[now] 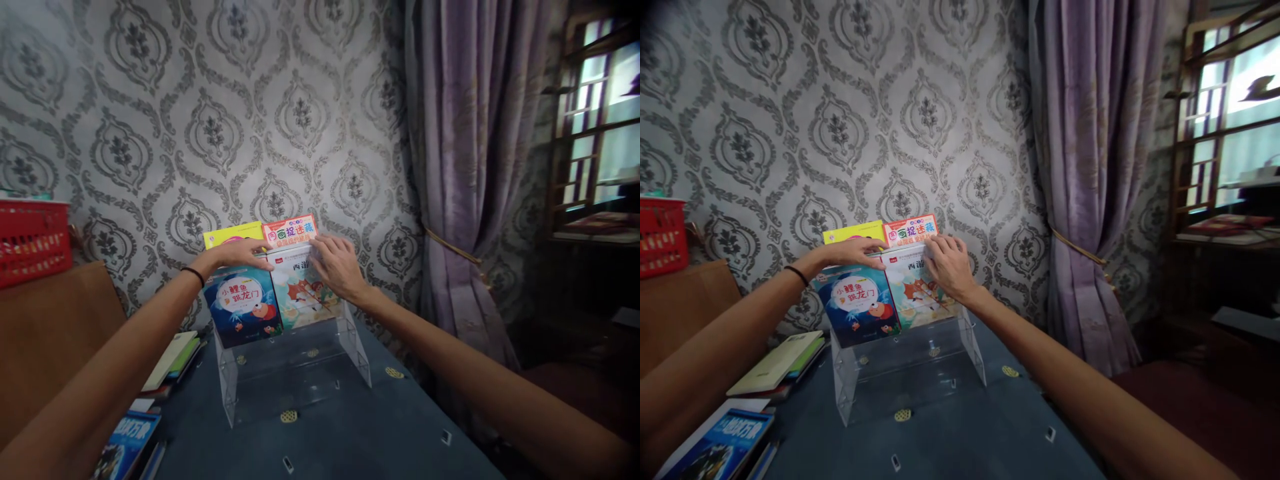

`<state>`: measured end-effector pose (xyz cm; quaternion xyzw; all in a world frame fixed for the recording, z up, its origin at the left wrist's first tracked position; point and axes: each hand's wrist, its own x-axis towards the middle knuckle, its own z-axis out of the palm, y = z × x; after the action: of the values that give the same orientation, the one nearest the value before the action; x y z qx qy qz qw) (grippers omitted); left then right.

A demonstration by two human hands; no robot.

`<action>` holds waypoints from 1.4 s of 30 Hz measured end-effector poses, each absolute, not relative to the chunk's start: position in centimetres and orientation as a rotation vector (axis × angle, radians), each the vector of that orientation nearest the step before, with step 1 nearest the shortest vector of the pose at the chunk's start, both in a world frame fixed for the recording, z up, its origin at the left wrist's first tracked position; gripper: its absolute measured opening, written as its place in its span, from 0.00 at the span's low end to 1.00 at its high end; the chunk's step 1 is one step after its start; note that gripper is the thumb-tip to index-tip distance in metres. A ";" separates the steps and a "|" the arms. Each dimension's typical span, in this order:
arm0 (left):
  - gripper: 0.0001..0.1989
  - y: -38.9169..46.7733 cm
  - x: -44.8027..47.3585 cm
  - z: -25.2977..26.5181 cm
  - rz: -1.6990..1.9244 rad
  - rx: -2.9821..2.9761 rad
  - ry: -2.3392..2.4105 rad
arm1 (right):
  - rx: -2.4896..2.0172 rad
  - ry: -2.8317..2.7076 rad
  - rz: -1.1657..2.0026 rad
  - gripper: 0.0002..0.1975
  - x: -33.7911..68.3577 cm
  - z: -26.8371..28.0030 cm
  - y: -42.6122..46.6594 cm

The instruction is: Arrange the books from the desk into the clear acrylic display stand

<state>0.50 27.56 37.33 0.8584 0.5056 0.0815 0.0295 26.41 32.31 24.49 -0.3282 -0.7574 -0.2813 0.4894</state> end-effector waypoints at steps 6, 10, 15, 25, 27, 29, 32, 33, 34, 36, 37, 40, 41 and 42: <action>0.40 28.3 -0.3 37.0 0.149 2.670 1.513 | -0.815 -1.848 -0.755 0.17 25.6 25.6 31.9; 0.36 28.7 -0.5 36.7 0.185 2.679 1.470 | -0.732 -1.953 -0.782 0.16 24.7 26.5 31.9; 0.32 29.2 -0.9 36.3 0.249 2.718 1.430 | -0.680 -1.969 -0.708 0.17 25.1 26.6 32.4; 0.33 28.6 -0.3 36.5 0.189 2.785 1.559 | -0.640 -1.957 -0.672 0.17 25.6 26.4 32.8; 0.32 28.4 0.0 36.3 0.215 2.809 1.568 | -0.633 -1.954 -0.642 0.17 25.5 26.4 32.8; 0.30 28.2 0.3 36.0 0.288 2.852 1.530 | -0.628 -1.952 -0.603 0.17 25.6 26.3 32.9; 0.26 28.0 0.5 35.5 0.394 2.896 1.492 | -0.630 -1.962 -0.570 0.16 25.9 26.3 33.1; 0.25 28.0 0.6 35.4 0.411 2.904 1.488 | -0.631 -1.963 -0.565 0.16 26.0 26.3 33.1; 0.24 28.0 0.6 35.3 0.422 2.915 1.482 | -0.632 -1.963 -0.560 0.16 26.0 26.3 33.2; 0.23 28.1 0.7 35.3 0.441 2.938 1.459 | -0.633 -1.960 -0.551 0.17 26.1 26.3 33.3; 0.22 28.1 0.8 35.3 0.447 2.941 1.449 | -0.636 -1.959 -0.549 0.17 26.2 26.3 33.3; 0.21 28.2 0.8 35.3 0.452 2.909 1.446 | -0.647 -1.971 -0.553 0.18 26.1 26.3 33.2; 0.21 28.2 0.7 35.3 0.452 2.890 1.449 | -0.650 -1.974 -0.556 0.18 26.1 26.3 33.1; 0.22 28.3 0.6 35.3 0.449 2.876 1.447 | -0.651 -1.976 -0.557 0.18 26.1 26.4 33.0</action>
<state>0.65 28.28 35.31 0.8834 0.4444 0.1380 -0.0545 26.11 32.98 26.37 -0.2663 -0.8078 -0.2279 0.4739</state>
